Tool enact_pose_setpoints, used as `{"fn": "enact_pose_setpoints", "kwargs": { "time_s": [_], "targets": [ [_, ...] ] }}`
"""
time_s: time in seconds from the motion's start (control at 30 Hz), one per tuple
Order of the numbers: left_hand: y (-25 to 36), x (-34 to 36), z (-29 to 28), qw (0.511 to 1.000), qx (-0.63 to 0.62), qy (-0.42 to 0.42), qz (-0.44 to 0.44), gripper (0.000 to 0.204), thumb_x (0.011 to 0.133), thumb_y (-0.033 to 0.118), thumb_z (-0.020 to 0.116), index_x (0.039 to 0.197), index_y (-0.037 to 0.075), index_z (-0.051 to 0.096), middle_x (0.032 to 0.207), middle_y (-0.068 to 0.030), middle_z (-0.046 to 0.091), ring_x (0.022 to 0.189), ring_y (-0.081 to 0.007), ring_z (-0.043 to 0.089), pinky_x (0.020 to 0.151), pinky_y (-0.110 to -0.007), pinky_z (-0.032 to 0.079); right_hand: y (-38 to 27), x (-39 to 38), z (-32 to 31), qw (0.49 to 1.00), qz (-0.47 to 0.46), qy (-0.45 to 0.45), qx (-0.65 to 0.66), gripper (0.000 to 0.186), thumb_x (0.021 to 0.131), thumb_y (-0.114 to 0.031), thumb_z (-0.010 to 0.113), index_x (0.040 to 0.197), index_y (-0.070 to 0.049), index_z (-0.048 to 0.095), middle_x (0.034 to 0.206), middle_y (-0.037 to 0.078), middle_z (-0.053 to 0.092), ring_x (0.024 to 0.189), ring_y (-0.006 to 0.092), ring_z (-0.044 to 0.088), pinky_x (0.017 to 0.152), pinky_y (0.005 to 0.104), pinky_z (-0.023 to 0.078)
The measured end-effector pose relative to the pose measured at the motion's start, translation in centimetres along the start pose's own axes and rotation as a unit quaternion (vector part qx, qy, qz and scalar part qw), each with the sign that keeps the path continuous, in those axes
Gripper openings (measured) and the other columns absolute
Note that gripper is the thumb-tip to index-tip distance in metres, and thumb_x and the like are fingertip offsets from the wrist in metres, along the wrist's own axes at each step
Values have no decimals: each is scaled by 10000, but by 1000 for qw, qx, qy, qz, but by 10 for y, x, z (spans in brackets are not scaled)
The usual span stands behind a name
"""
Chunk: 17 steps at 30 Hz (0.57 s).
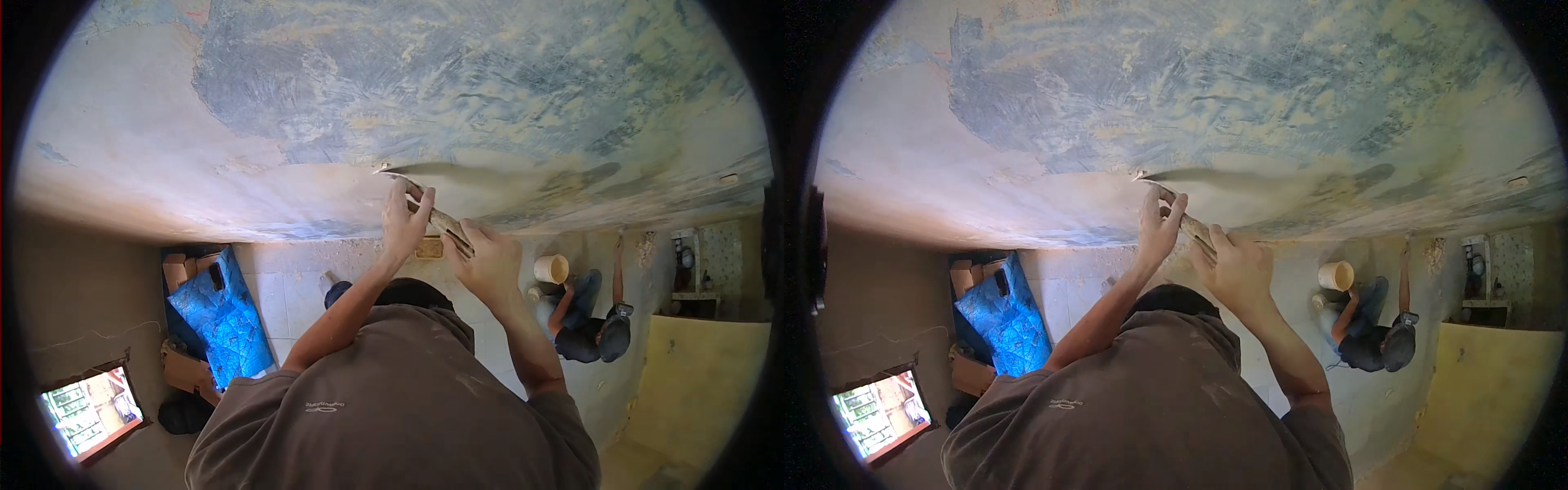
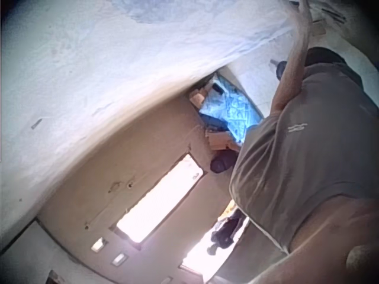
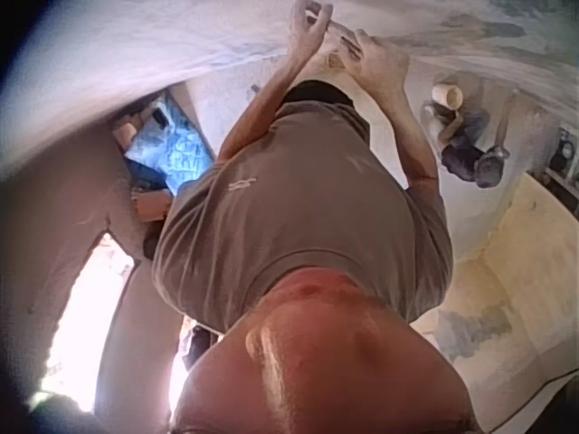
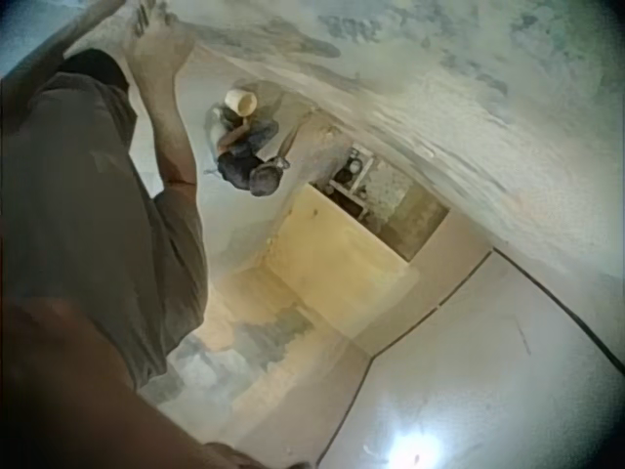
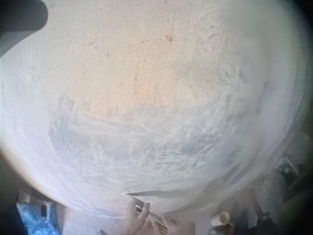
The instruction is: Patching a damaged or peeling section of a wall with putty or plaster using a trowel.
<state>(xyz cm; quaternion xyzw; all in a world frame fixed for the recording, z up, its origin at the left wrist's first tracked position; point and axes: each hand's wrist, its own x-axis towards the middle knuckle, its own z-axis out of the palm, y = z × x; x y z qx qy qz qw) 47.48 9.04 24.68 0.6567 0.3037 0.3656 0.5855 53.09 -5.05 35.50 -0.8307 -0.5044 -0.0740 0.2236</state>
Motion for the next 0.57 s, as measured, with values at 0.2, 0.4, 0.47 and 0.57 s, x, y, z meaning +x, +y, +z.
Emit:
{"fn": "enact_pose_setpoints", "kwargs": {
  "time_s": [0.2, 0.4, 0.47, 0.57],
  "targets": [
    [25, 3, 0, 1000, -11, -9, 15, 297, 925, 238, 697, 875, 8, 516, 816, -111, 569, 641, -205, 591, 593, -359, 488, -6, -5, -9, 999, 25, 20, 16, 396, 839, -351, 707, 1056, -20, 717, 690, 143, 674, 587, 310, 669, 536, 432, 505],
    [5, -3, 0, 999, 43, -9, 28, 285, 905, 220, 715, 871, 17, 519, 821, -103, 568, 634, -195, 582, 588, -346, 478, 19, -20, 20, 996, 25, 53, 66, 427, 820, -372, 736, 1047, -10, 731, 731, 148, 696, 572, 307, 666, 538, 421, 516],
    [17, -6, 2, 999, 43, -26, 5, 282, 900, 216, 718, 870, 19, 519, 821, -99, 568, 634, -195, 580, 591, -344, 476, 18, -25, 9, 998, 24, 44, 37, 430, 815, -367, 745, 1037, 1, 732, 740, 143, 702, 576, 305, 669, 546, 411, 522],
    [44, -5, 8, 999, 32, -24, 34, 260, 907, 221, 710, 885, 31, 535, 843, -97, 582, 628, -206, 584, 607, -349, 485, 9, -19, -17, 982, 133, 9, 135, 424, 777, -376, 789, 1053, -56, 744, 785, 113, 725, 811, 339, 717, 732, 493, 549]
  ]
}}
